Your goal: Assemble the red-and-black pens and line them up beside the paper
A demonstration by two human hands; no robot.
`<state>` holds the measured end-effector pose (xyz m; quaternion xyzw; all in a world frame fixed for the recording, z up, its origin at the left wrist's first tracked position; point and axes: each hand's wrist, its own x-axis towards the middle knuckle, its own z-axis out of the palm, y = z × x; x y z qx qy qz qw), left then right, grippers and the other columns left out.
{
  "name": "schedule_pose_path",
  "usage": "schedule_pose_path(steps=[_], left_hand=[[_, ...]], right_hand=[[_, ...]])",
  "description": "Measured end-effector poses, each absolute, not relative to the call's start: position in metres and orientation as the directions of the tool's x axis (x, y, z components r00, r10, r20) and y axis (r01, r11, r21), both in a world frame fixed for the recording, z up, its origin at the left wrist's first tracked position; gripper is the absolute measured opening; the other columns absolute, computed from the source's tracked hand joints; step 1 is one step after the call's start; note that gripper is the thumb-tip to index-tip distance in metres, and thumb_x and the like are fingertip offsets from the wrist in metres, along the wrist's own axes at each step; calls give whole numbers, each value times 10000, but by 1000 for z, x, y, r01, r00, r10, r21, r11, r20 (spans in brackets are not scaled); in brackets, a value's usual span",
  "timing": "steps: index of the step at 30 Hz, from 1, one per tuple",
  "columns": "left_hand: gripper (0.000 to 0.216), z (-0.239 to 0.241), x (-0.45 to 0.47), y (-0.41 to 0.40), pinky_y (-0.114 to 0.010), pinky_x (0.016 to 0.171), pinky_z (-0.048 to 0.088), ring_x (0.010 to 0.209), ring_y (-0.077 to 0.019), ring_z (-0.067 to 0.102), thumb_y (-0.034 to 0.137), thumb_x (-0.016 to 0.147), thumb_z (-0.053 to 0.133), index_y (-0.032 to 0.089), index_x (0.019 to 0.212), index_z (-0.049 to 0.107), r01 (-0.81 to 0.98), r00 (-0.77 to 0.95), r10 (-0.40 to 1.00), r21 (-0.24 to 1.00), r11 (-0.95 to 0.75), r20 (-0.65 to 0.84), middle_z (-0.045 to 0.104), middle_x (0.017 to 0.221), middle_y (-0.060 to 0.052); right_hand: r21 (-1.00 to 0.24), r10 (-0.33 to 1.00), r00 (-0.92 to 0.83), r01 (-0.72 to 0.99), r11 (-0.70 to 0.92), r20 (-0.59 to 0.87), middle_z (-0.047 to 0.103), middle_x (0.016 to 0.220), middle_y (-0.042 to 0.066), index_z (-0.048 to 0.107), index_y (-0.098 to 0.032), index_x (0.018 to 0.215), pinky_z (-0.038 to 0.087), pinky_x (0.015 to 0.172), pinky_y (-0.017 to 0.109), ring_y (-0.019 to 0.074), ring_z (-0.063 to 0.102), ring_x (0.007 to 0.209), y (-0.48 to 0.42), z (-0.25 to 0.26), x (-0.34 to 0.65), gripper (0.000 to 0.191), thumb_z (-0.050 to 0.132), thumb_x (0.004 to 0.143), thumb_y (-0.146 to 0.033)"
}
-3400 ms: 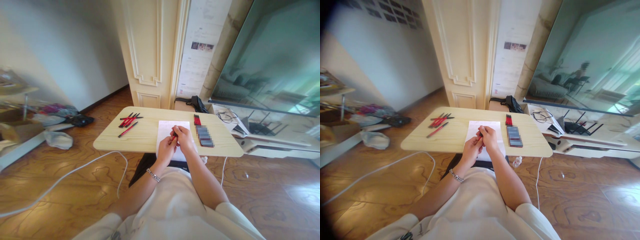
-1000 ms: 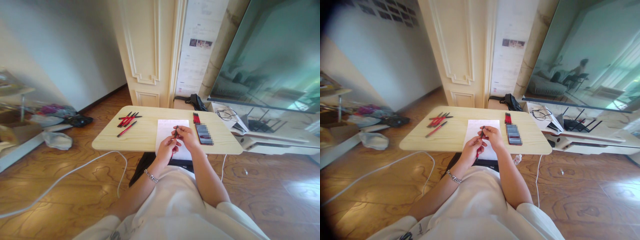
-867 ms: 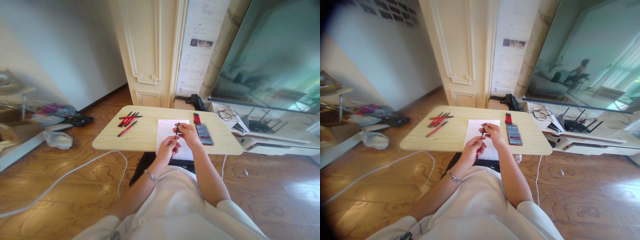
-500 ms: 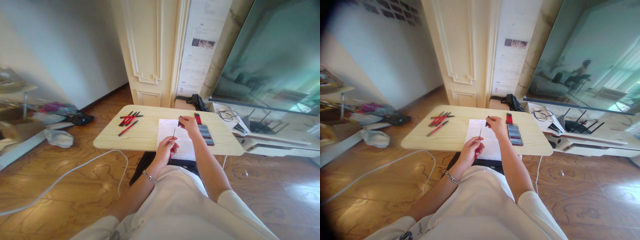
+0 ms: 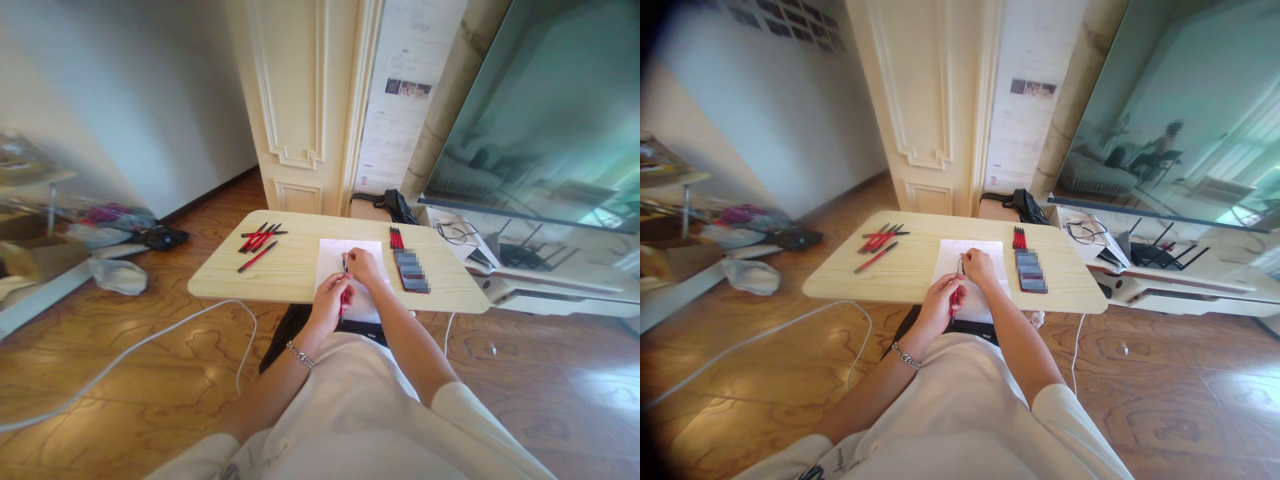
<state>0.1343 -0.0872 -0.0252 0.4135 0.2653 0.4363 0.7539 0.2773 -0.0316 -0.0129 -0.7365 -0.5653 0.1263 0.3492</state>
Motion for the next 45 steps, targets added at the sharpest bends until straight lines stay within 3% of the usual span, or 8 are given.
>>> schedule_pose_path(steps=[6,14,18,22,29,34,39,45], left_hand=[[297,-24,138,-88,-192,401,221,437,-82,486,356,734,673,164,943,585,-450,467,883,848,279,-43,594,601,-6],[286,-23,138,-92,-185,394,224,422,-83,482,355,728,669,162,918,575,-395,486,872,876,277,-57,593,589,-5],[285,-24,137,-91,-185,396,229,431,-85,486,351,734,657,156,925,574,-389,471,880,883,263,-55,593,595,-6],[278,-26,137,-90,-186,402,239,443,-88,493,350,742,652,160,927,569,-388,474,879,884,262,-53,586,596,0],[280,-25,136,-89,-180,405,243,454,-84,494,358,749,655,165,931,567,-378,472,880,888,260,-57,583,595,7],[285,-24,137,-91,-180,405,249,446,-81,493,359,748,657,164,934,565,-381,465,883,886,265,-64,585,599,4],[273,-24,139,-92,-186,404,250,445,-83,495,347,757,650,155,934,571,-394,473,880,882,258,-47,586,602,-5],[256,-26,141,-93,-189,402,251,438,-88,497,356,760,648,162,908,569,-379,496,868,889,256,-39,591,603,-7]], right_hand=[[-955,929,286,244,166,235,651,682,31,661,-177,796,411,546,245,122,543,553,-66,-8,273,419,511,838,-566],[-957,907,329,208,202,263,671,734,38,670,-165,785,377,498,220,111,533,570,-57,6,282,329,590,784,-484],[-899,909,357,436,44,217,668,675,45,696,-133,772,364,515,221,115,539,561,-38,4,301,294,554,798,-390],[-612,938,288,783,-116,191,657,623,66,705,-119,656,348,581,243,143,576,620,-38,-8,304,266,526,793,-260],[-415,932,326,878,-237,159,724,896,154,754,-157,853,390,757,284,219,638,864,-45,-19,289,257,532,825,-284],[-542,915,320,828,-144,246,724,877,115,742,-163,839,401,754,279,206,632,846,-47,-17,292,265,517,843,-303],[-858,948,218,506,93,231,687,766,51,713,-150,863,422,636,249,149,582,679,-72,-11,288,377,484,870,-449],[-951,973,101,254,177,208,658,720,30,683,-153,796,391,559,217,114,538,617,-85,3,284,290,629,771,-437]])
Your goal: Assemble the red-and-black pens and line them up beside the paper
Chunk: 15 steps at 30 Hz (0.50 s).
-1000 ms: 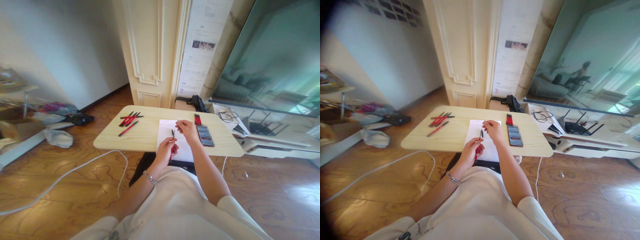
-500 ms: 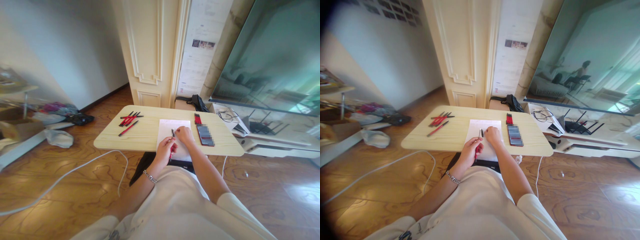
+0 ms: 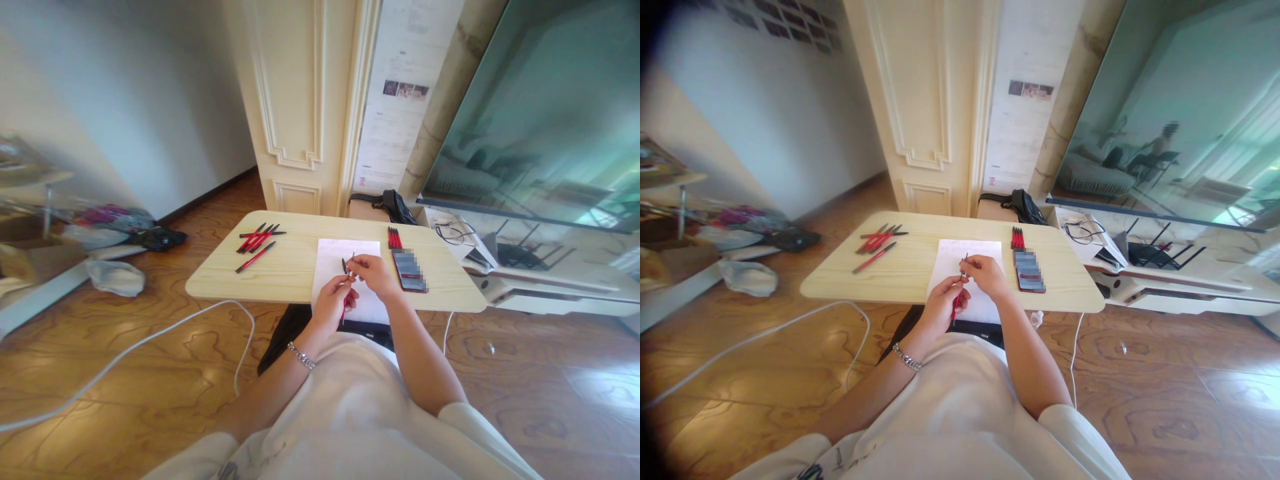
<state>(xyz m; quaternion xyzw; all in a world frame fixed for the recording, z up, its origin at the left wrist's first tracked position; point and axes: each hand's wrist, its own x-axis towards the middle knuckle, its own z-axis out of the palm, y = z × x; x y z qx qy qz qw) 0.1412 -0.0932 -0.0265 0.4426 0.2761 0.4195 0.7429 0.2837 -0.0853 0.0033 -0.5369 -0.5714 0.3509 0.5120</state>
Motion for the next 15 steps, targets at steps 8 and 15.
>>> schedule_pose_path(steps=[8,15], left_hand=[[276,-27,139,-94,-190,411,275,470,-101,526,362,758,652,167,943,589,-348,510,859,905,244,-35,609,634,-16],[313,-28,138,-93,-193,418,298,480,-105,534,391,744,669,167,948,593,-325,510,858,909,260,-63,604,633,-10]], right_hand=[[-879,923,333,477,10,192,588,578,18,680,-127,699,321,501,226,107,466,523,-46,6,323,323,566,778,-418],[-532,938,328,817,-222,113,641,591,42,737,-124,675,312,560,245,136,542,609,-45,-10,321,269,610,762,-345]])
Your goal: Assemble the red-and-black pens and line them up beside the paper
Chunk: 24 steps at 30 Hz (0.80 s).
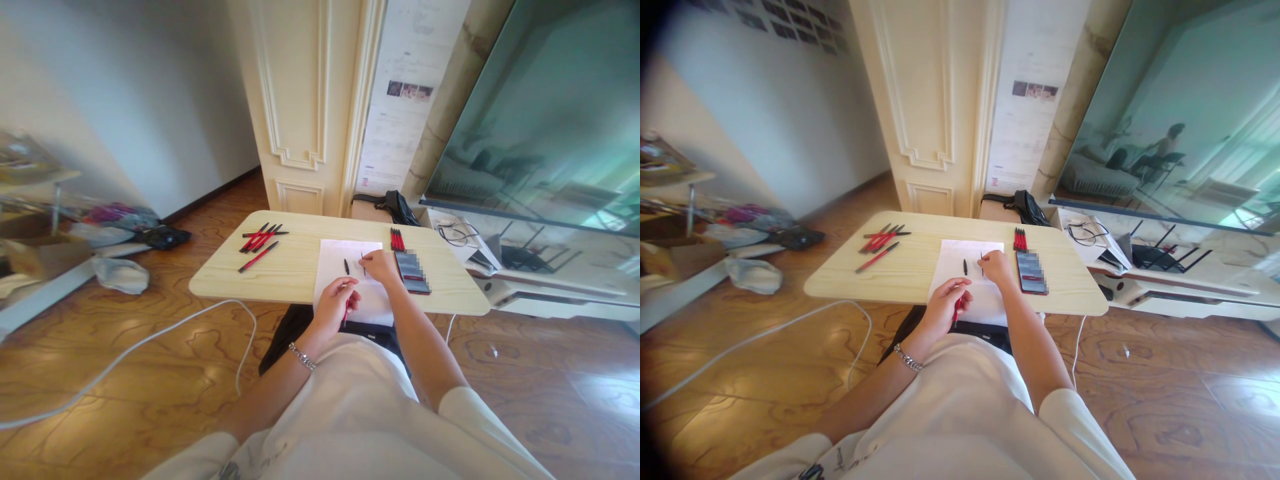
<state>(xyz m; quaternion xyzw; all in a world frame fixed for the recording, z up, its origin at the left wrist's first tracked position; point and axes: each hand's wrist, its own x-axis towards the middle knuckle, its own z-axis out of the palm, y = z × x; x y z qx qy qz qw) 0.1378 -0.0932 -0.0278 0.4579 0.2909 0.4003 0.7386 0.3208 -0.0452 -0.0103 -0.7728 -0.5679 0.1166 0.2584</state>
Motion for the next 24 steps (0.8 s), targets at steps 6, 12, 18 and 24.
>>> schedule_pose_path(steps=[6,12,18,24], left_hand=[[325,-25,138,-94,-195,421,297,474,-103,538,384,735,681,162,954,591,-340,496,865,900,273,-75,605,627,-6],[367,-22,138,-92,-212,453,374,485,-116,575,375,763,675,151,1032,565,-367,488,870,889,274,-67,635,650,-21],[510,-9,138,-90,-218,409,378,430,-138,591,407,802,646,150,1207,474,-292,428,897,923,252,-109,677,696,-46],[582,2,139,-87,-197,345,278,338,-134,523,424,807,619,158,1289,434,-247,460,881,937,247,-111,626,549,5]], right_hand=[[-467,919,361,847,-253,157,731,815,132,766,-145,777,377,670,265,194,630,768,-45,-13,312,221,617,786,-307],[-699,881,394,707,-108,263,715,803,87,732,-145,845,415,669,265,175,619,735,-63,-9,301,286,533,847,-350],[-993,978,178,68,99,110,607,634,6,680,-147,882,410,503,236,119,529,543,-96,-12,271,345,600,793,-470],[-947,998,-61,-321,8,29,413,442,-74,611,-177,882,444,422,289,136,456,372,-106,-12,259,280,616,791,-441]])
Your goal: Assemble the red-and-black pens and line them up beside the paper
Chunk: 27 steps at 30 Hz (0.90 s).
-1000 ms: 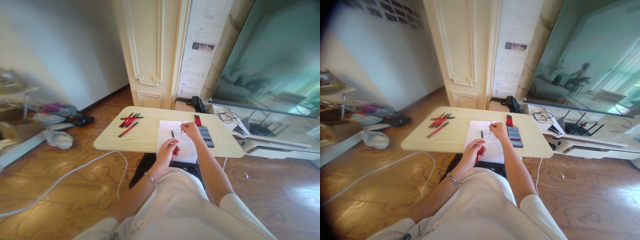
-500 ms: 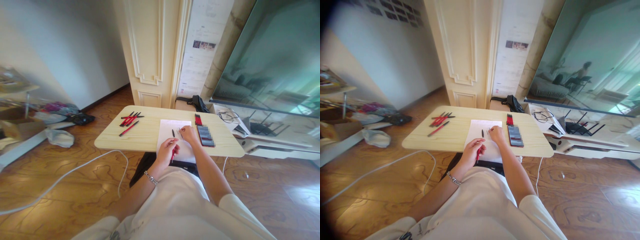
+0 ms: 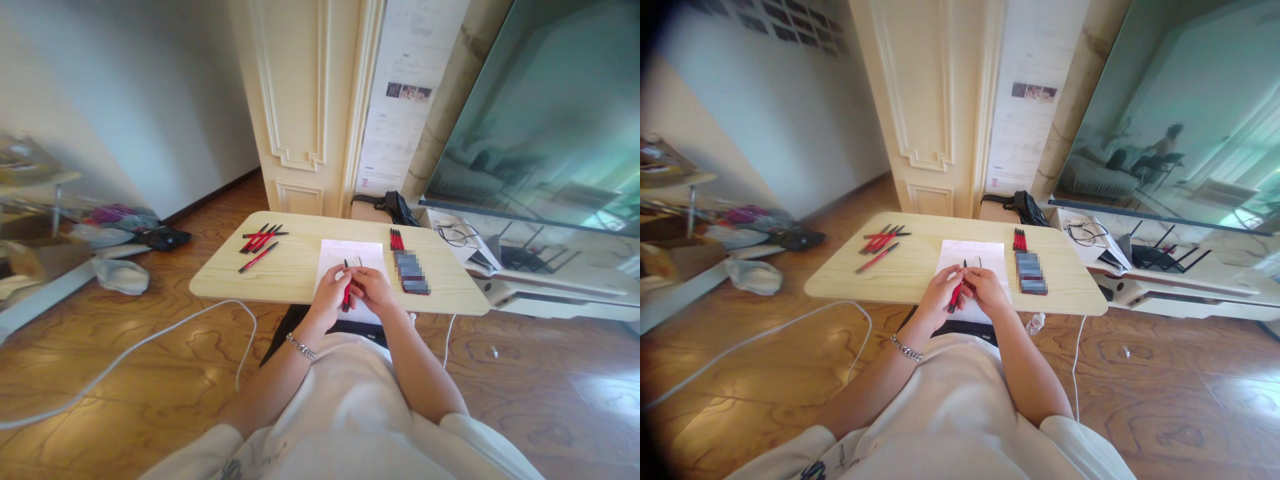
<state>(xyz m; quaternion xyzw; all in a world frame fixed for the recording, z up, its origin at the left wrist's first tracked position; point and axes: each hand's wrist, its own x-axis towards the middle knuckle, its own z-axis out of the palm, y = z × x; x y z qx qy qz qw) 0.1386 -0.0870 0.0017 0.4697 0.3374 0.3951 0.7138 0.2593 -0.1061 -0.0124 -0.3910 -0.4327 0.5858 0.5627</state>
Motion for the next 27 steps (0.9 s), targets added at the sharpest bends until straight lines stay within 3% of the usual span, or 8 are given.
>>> schedule_pose_path(steps=[11,17,20,23,27], left_hand=[[468,9,141,-85,-193,338,205,301,-103,451,398,785,614,148,1165,506,-236,523,848,941,241,-87,588,489,18],[515,10,140,-84,-192,339,233,303,-109,452,388,807,593,138,1243,482,-208,520,852,957,201,-66,567,460,24],[580,8,137,-86,-190,345,269,315,-117,479,424,809,614,149,1296,460,-170,533,846,975,140,-28,579,474,24],[614,5,134,-86,-200,377,335,354,-122,519,449,810,627,150,1316,451,-151,545,838,986,76,19,616,520,6],[579,-1,131,-83,-218,416,385,402,-131,550,446,816,622,140,1284,474,-162,521,853,984,75,21,639,553,-10]], right_hand=[[-908,992,-122,-414,-66,-16,469,462,-53,563,-184,811,514,522,340,178,549,424,-107,-15,261,212,561,821,-396],[-913,991,-137,-403,-55,1,512,474,-28,583,-175,787,488,501,311,173,551,437,-106,-14,264,229,560,820,-400],[-933,998,-66,-358,-20,4,603,577,10,620,-161,818,458,497,278,149,550,481,-104,-12,269,248,615,784,-406],[-965,988,145,-251,82,47,677,752,44,654,-145,879,447,544,243,112,557,564,-94,-10,279,290,701,709,-376],[-975,919,349,178,130,186,684,723,50,666,-132,867,428,544,245,114,547,550,-73,-8,303,263,664,714,-346]])
